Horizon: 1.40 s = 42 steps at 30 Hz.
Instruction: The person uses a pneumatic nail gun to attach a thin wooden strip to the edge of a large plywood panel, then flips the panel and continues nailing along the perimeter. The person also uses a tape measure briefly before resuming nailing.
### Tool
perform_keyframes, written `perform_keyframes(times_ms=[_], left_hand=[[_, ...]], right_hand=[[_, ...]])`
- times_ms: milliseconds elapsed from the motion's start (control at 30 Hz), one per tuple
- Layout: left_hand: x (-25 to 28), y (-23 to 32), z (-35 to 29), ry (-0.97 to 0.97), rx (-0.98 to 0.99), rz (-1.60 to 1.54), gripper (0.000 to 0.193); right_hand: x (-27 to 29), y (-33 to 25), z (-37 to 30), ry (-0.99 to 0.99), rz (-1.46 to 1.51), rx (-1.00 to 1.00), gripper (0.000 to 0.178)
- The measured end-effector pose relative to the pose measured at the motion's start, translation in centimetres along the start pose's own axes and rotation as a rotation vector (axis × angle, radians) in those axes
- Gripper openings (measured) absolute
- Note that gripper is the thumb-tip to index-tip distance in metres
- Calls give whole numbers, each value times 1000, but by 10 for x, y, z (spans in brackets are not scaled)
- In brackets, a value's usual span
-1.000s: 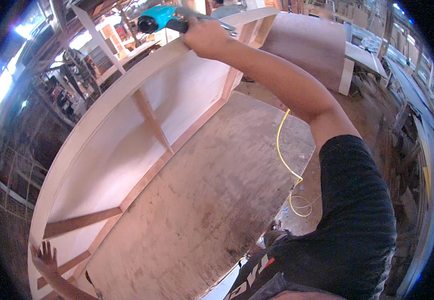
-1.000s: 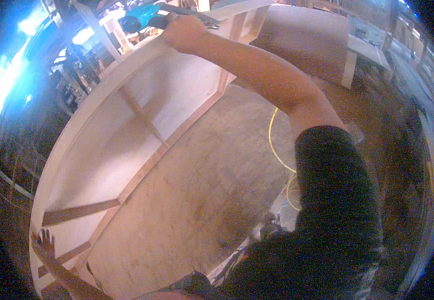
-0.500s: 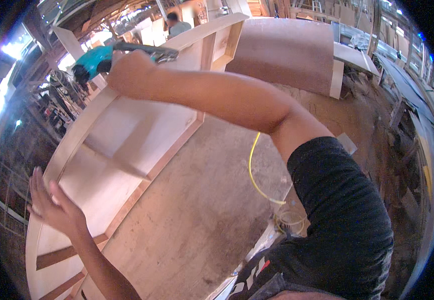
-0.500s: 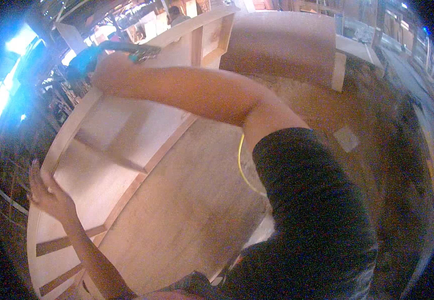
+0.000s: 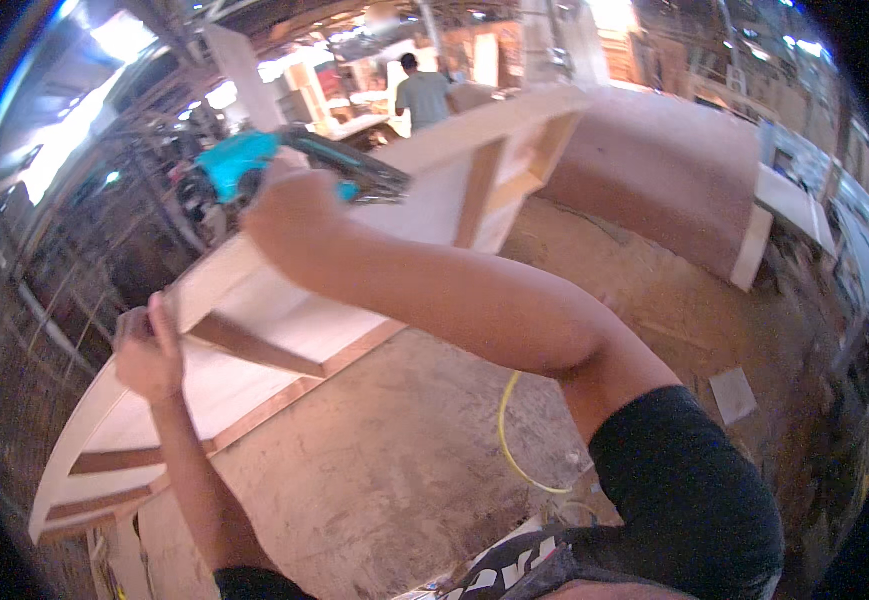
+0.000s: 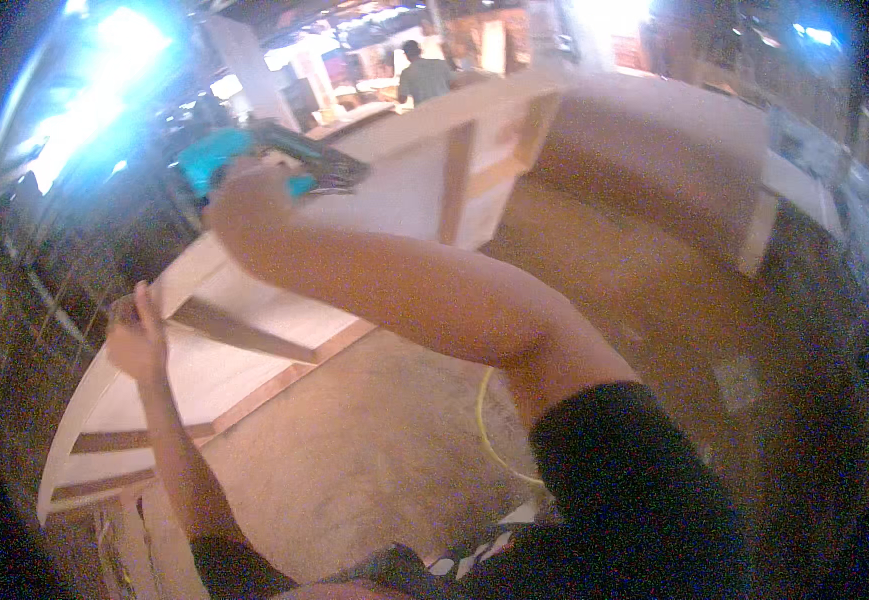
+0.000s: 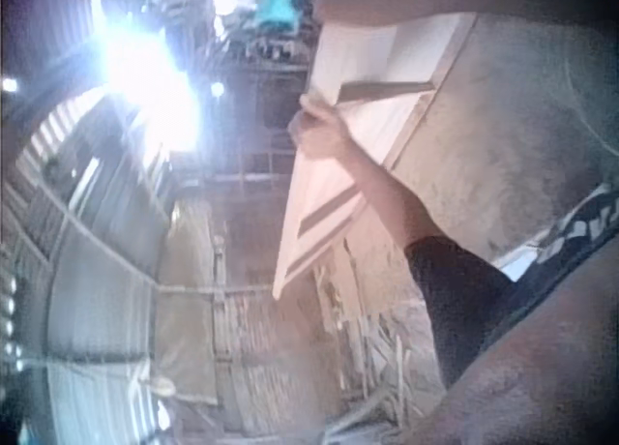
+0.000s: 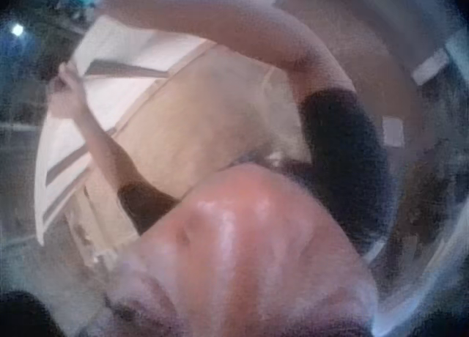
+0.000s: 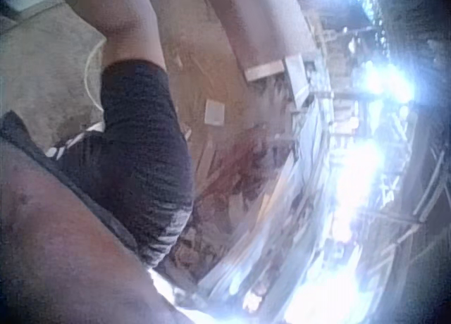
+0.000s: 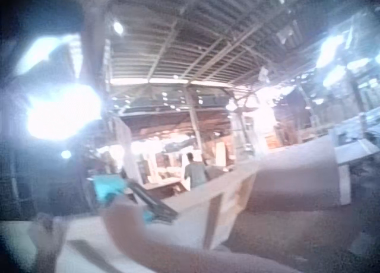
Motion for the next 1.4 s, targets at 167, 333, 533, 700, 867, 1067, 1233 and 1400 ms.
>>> perform_keyframes(times_ms=[167, 333, 533, 700, 867, 1067, 1233, 1400], left_hand=[[21, 9, -20, 63, -101, -42, 48], [26, 23, -16, 114, -94, -53, 48], [32, 20, -25, 114, -101, -19, 48], [13, 21, -19, 57, -37, -25, 47], [1, -4, -15, 75, -60, 9, 46], [-25, -34, 0, 18, -22, -346, 48], [-20, -44, -2, -46, -65, -268, 52], [-24, -53, 4, -86, -17, -311, 52]], right_hand=[[13, 30, -30, -196, 82, -89, 26], [92, 122, -115, 20, 402, -272, 44], [94, 205, -282, 75, 357, -630, 40], [54, 290, -466, -199, 238, -849, 26], [-43, 305, -633, -605, 305, -1219, 21], [-194, 305, -934, -907, 296, -1422, 28], [-249, 247, -1056, -1039, 418, -1662, 34], [-281, 201, -1120, -1142, 473, -1751, 33]])
Point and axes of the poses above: each hand's wrist, its own z-axis towards the middle knuckle, its own x-axis out of the back of the hand, y = z × x, the point moved 8 cm from there along z, towards the middle knuckle, and after that the axes turned 9 degrees about -y, right-handed, at the moved point
